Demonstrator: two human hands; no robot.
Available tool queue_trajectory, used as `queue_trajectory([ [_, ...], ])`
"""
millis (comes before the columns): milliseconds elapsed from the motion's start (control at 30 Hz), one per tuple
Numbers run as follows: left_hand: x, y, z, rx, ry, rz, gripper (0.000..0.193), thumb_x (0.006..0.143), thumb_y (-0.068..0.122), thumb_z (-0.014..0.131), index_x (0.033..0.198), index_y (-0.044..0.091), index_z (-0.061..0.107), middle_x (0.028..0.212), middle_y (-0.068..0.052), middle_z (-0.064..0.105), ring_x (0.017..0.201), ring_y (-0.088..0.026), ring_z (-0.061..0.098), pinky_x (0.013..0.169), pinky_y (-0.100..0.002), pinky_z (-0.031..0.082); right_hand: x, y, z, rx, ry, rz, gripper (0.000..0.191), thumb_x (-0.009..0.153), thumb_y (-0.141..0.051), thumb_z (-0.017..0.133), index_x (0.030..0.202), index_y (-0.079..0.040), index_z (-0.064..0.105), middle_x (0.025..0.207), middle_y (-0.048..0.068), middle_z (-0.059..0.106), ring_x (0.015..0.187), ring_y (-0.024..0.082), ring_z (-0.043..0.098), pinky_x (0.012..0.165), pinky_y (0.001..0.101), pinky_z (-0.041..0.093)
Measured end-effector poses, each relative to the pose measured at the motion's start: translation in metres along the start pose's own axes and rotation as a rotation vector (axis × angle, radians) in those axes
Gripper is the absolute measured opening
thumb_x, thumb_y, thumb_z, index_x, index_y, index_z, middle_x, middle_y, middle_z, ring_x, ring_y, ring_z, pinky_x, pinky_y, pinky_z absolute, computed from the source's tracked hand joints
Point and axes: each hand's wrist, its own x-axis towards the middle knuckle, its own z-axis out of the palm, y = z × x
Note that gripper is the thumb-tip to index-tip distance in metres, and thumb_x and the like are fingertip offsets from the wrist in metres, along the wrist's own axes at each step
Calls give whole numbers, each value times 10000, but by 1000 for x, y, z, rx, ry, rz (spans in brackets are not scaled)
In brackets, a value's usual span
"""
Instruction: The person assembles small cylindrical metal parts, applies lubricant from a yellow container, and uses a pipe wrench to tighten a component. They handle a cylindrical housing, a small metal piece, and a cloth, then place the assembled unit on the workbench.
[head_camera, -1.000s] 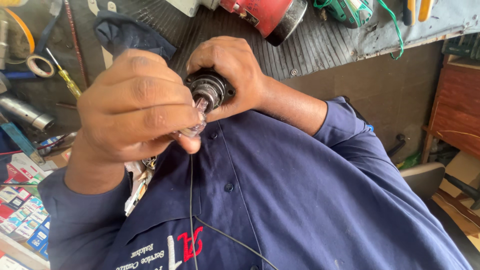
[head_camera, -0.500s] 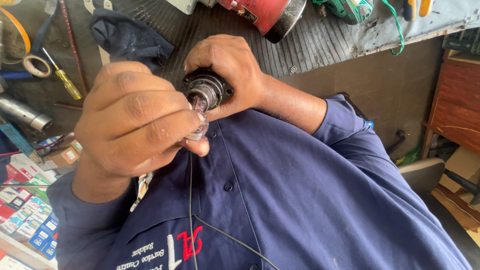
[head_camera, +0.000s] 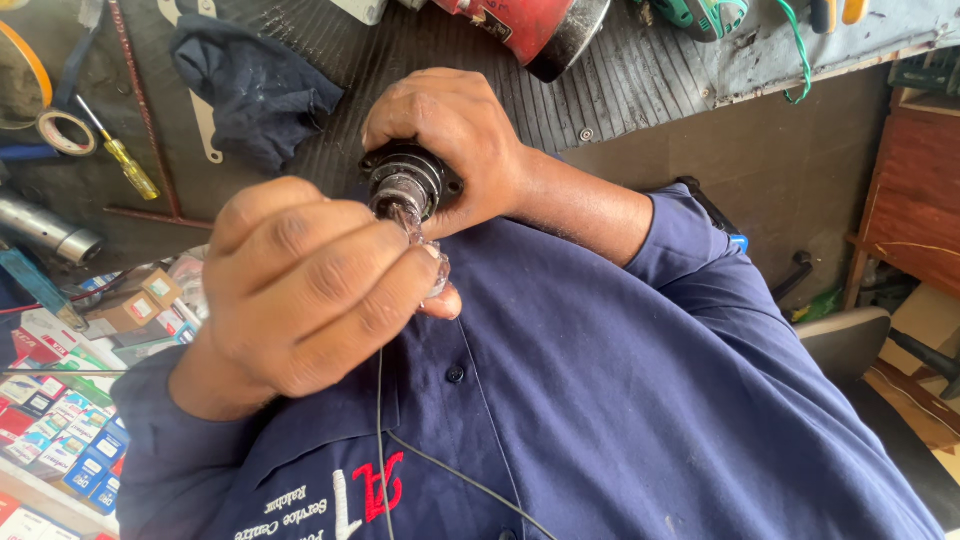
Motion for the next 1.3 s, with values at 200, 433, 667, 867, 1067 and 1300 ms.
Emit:
queue_trajectory([
  [200,-15,0,14,-306,120,-300,303,944,253,847,1041,51,643,962,-59,612,863,-250,656,765,-408,555,0,0,-4,3,-10,3,597,882,-424,944,1138,-41,563,1005,99,674,894,315,713,729,403,552],
  [433,-34,-2,32,-347,249,-266,256,951,284,745,975,55,632,941,-53,628,832,-256,643,738,-428,582,-1,-2,-5,18,-5,-11,593,891,-417,939,1136,-29,562,1010,110,674,885,313,710,734,409,547],
  [667,-33,-7,40,-314,297,-259,290,961,307,743,971,36,638,928,-68,645,827,-273,659,760,-451,593,-5,1,-7,-7,-11,6,603,874,-428,930,1145,-31,567,1039,115,679,930,323,720,764,403,565],
  [867,-36,-17,30,-294,281,-235,297,929,266,805,975,22,642,919,-77,641,828,-281,654,736,-421,559,-6,6,-3,27,-24,8,586,875,-408,924,1146,-31,567,1039,111,685,947,310,736,778,392,583],
  [1067,-21,-8,15,-142,153,-150,262,902,160,886,961,27,668,911,-59,631,833,-272,650,744,-416,521,-6,6,2,-51,-14,-8,619,877,-424,949,1145,-23,562,1045,125,674,931,314,725,765,393,578],
  [1300,-23,-11,24,-181,157,-196,277,880,188,870,939,17,659,904,-112,642,849,-327,637,767,-451,520,-7,15,7,-127,-2,-14,609,869,-394,939,1153,1,574,1084,137,666,929,317,712,764,385,581],
])
